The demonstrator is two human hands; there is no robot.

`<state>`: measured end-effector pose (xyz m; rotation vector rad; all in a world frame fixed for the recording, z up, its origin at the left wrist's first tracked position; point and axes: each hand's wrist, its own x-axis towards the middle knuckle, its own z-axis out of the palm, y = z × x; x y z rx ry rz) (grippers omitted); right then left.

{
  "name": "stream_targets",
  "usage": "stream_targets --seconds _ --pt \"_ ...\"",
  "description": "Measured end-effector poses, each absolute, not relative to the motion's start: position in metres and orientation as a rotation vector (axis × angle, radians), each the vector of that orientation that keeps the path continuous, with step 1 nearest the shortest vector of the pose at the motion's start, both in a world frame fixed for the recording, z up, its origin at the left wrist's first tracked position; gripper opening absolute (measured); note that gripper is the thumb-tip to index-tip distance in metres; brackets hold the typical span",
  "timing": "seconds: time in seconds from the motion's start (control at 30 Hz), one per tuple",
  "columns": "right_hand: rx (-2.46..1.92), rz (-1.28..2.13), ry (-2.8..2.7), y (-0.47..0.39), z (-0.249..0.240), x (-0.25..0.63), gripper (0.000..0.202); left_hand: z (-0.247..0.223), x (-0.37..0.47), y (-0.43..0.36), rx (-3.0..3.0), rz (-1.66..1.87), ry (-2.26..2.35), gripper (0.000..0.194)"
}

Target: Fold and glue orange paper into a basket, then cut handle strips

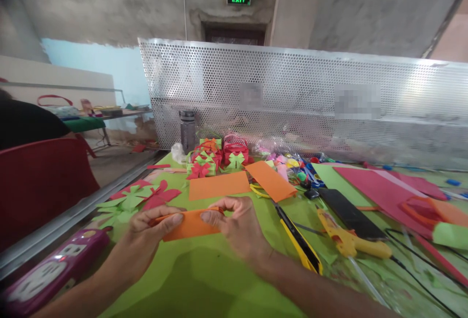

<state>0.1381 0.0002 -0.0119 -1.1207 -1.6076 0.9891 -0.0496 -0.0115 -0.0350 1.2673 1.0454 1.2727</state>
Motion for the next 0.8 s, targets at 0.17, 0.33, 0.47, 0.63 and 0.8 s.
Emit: stream_targets --seconds 0.17,0.33,0.47,0.63,0.8 --pt "-1.18 0.879 -1.683 -0.002 -0.008 0.14 0.03 -0.031 -0.048 -0.012 1.282 1.281 1.104 0.02" --pt "-1.186 0.918 -1.736 0.002 -0.011 0.142 0.03 -0.03 -0.048 -0.009 1.282 1.135 1.182 0.026" --pt "-1.184 1.085 -1.814 0.01 -0.021 0.143 0.022 -0.033 -0.049 -0.005 1.329 1.013 1.177 0.025" --pt "-1.261 1.095 -2.046 0.008 -0.024 0.143 0.014 -0.038 -0.048 -0.006 1.428 0.855 1.174 0.02" --pt "-1.207 0.981 -2.21 0.0 -0.022 0.138 0.012 -0.03 -0.042 -0.013 1.625 0.746 1.163 0.017"
